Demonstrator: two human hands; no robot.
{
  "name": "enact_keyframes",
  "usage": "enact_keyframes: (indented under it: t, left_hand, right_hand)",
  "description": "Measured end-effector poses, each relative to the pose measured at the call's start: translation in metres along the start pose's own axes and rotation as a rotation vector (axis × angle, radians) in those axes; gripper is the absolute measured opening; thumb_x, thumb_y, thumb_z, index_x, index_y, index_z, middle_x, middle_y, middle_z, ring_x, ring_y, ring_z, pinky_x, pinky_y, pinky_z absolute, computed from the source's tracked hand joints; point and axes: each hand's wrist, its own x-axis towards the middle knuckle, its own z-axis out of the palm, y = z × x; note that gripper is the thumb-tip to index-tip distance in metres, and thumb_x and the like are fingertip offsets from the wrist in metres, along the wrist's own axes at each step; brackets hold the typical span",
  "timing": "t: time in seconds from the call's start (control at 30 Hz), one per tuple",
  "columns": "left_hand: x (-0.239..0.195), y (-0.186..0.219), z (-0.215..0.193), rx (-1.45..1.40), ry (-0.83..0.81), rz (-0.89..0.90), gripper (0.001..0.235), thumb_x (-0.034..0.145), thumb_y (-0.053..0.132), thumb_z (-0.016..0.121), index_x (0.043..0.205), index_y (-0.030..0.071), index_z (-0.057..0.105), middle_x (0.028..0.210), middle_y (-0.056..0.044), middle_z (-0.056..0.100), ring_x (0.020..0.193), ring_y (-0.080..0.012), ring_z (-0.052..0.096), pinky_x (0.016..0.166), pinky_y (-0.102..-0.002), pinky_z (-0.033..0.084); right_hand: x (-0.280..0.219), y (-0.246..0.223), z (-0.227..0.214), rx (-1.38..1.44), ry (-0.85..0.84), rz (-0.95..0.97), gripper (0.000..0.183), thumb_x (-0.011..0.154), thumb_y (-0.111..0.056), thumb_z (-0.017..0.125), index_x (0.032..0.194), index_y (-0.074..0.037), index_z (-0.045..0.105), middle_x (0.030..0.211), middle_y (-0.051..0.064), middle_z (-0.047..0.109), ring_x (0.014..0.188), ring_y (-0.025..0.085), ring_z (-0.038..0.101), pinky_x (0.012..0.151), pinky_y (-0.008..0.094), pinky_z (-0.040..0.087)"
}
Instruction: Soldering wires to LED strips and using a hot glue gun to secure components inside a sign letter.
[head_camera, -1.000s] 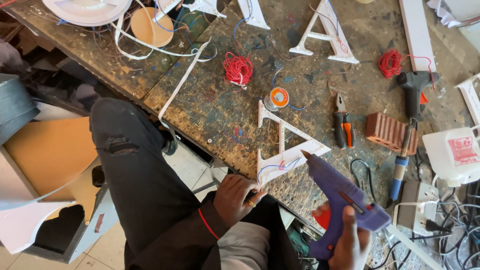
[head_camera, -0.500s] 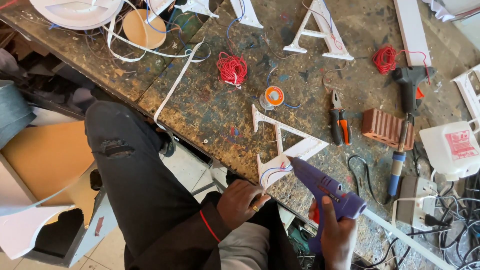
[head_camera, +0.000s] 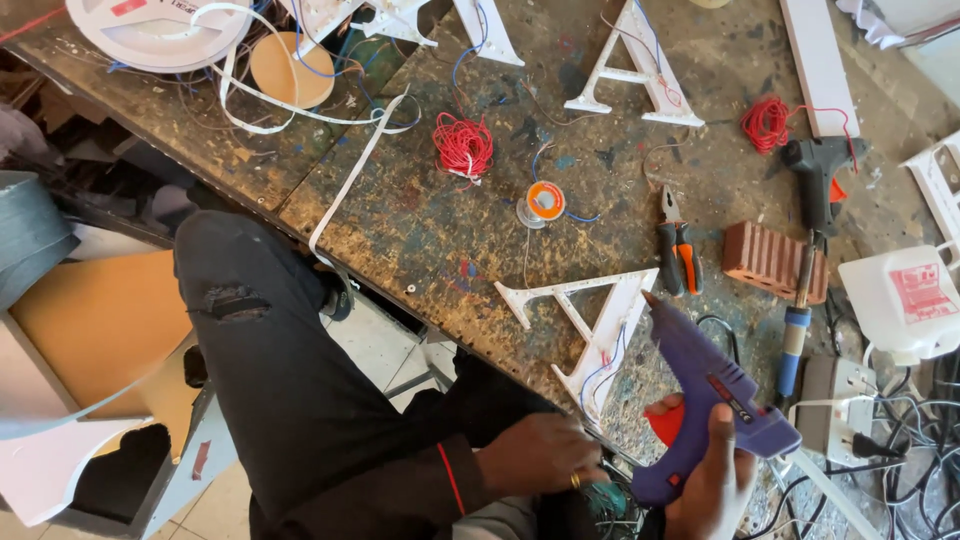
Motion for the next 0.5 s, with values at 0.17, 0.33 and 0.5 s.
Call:
enact_keyframes:
  t: [0.17, 0.33, 0.5]
  left_hand:
    - [0.026, -0.012, -0.055, 0.042, 0.169, -0.083, 0.018, 0.109, 0.022, 0.069, 0.093, 0.015, 0.066, 0.082, -0.004, 0.059, 0.075, -0.0267, 0.061, 0.07, -0.045, 0.048]
    - [0.069, -0.048, -0.132, 0.326, 0.297, -0.359, 0.017, 0.113, 0.022, 0.074, 0.114, 0.009, 0.064, 0.105, -0.009, 0.072, 0.097, -0.0291, 0.067, 0.087, -0.045, 0.053]
    - [0.089, -0.087, -0.136, 0.595, -0.167, -0.52, 0.02, 0.101, 0.022, 0.082, 0.114, 0.007, 0.082, 0.124, -0.007, 0.072, 0.124, -0.0302, 0.061, 0.105, -0.051, 0.053]
  right_hand:
    - [-0.004, -0.016, -0.004, 0.082, -0.08, 0.007, 0.058, 0.118, -0.034, 0.058, 0.154, 0.012, 0.053, 0.115, 0.035, 0.073, 0.103, 0.042, 0.076, 0.103, 0.058, 0.068]
    - [-0.002, -0.014, -0.01, 0.002, -0.154, 0.053, 0.049, 0.118, -0.033, 0.058, 0.148, 0.006, 0.059, 0.113, 0.028, 0.078, 0.099, 0.036, 0.079, 0.106, 0.05, 0.068]
    - [-0.002, -0.026, 0.005, 0.022, -0.188, 0.142, 0.058, 0.112, -0.033, 0.06, 0.153, 0.007, 0.057, 0.112, 0.033, 0.076, 0.1, 0.041, 0.077, 0.1, 0.052, 0.065]
